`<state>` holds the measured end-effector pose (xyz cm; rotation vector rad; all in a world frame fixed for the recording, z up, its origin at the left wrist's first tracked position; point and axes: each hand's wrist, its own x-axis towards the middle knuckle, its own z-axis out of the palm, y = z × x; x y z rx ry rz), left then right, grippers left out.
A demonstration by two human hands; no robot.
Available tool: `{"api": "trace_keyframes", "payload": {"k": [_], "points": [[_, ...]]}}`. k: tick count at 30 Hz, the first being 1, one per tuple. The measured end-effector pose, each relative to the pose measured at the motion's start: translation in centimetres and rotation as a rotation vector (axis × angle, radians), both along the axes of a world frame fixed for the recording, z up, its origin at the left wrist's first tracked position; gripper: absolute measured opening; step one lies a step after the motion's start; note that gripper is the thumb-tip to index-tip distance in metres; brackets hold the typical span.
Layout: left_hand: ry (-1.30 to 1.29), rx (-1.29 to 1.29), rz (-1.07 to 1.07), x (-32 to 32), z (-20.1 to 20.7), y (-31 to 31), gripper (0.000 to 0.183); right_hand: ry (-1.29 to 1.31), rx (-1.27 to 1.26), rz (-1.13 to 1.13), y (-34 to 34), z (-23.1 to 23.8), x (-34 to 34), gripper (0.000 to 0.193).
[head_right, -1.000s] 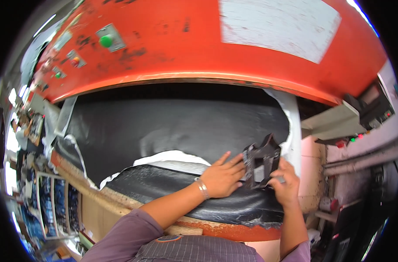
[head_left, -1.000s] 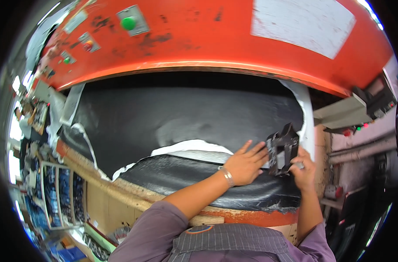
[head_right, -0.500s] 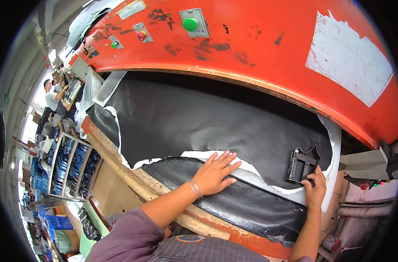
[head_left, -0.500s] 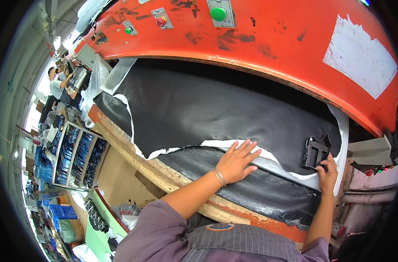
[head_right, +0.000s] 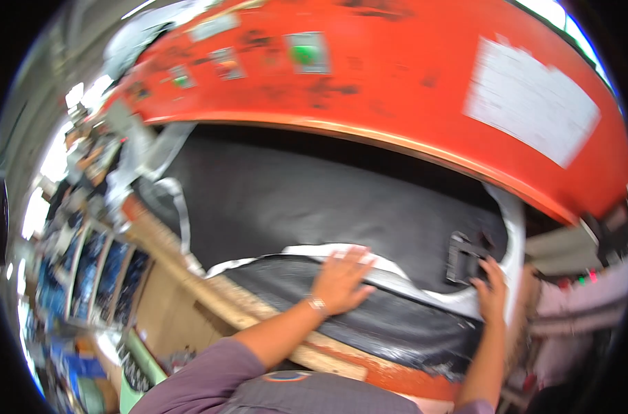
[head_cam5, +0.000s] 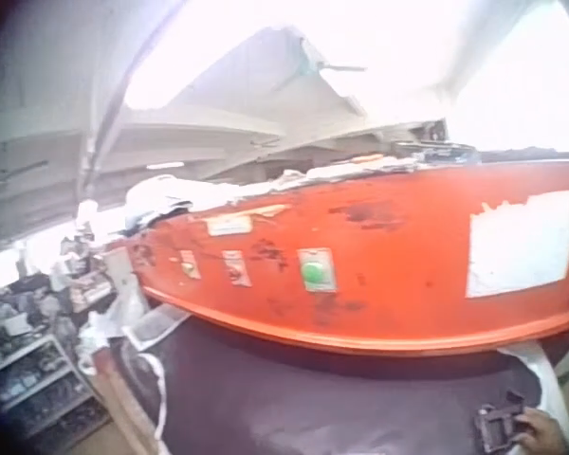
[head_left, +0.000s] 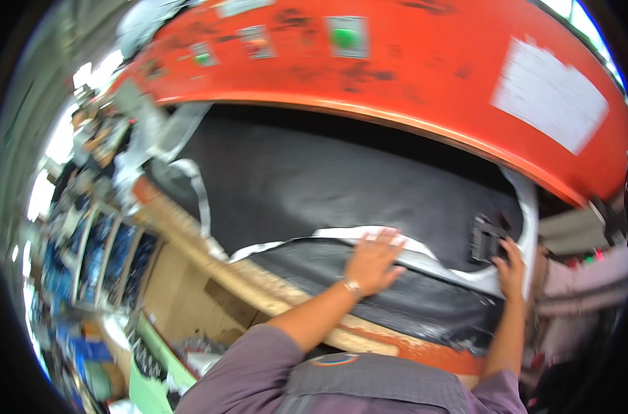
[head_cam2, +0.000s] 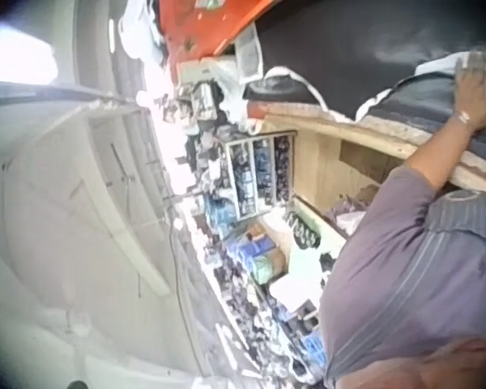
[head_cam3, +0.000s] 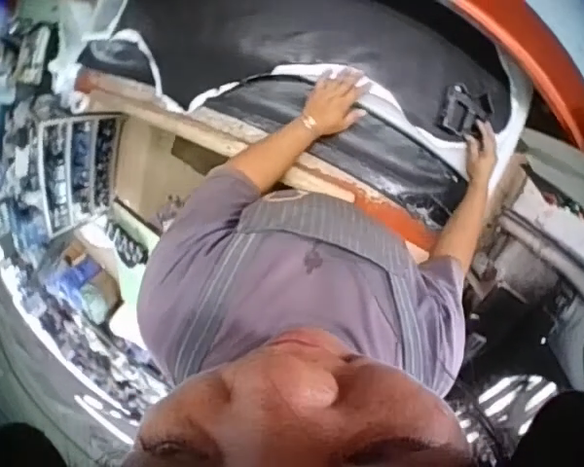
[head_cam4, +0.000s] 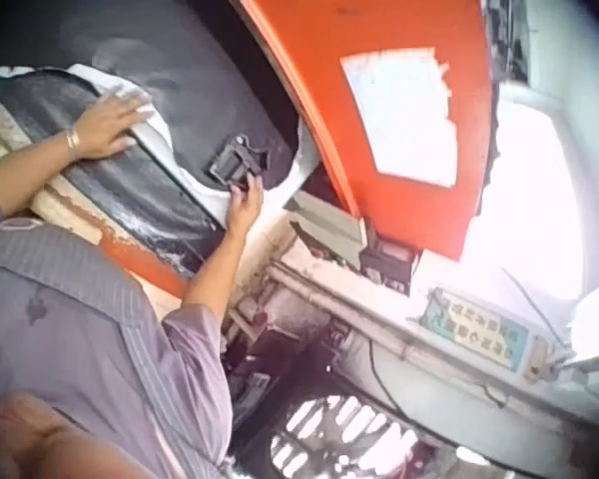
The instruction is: Operating an industrial cutting machine to cut shapes from large sheets of material.
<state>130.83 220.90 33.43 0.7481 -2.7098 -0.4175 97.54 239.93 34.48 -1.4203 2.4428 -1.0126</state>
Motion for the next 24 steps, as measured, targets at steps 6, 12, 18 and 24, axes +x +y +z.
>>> {"api": "trace_keyframes", "payload": {"k": [6, 12, 18, 24], "points": [[0.055, -0.021, 0.026, 0.1, -0.8, 0.2, 0.059, -0.102, -0.078, 0.029, -0.1, -0.7, -0.3, 0.044], [0.064, -0.01, 0.04, 0.6, -0.7, 0.0, 0.057, -0.046, -0.077, 0.059, -0.7, -1.5, -0.2, 0.041], [0.067, -0.006, 0.01, -0.7, -1.0, 0.2, 0.056, 0.028, -0.047, 0.01, 0.8, -1.0, -0.3, 0.038], [0.033, -0.029, 0.07, 0.0, -1.1, -0.4, 0.053, 0.034, -0.051, 0.018, -1.4, -1.3, 0.9, 0.037]]}}
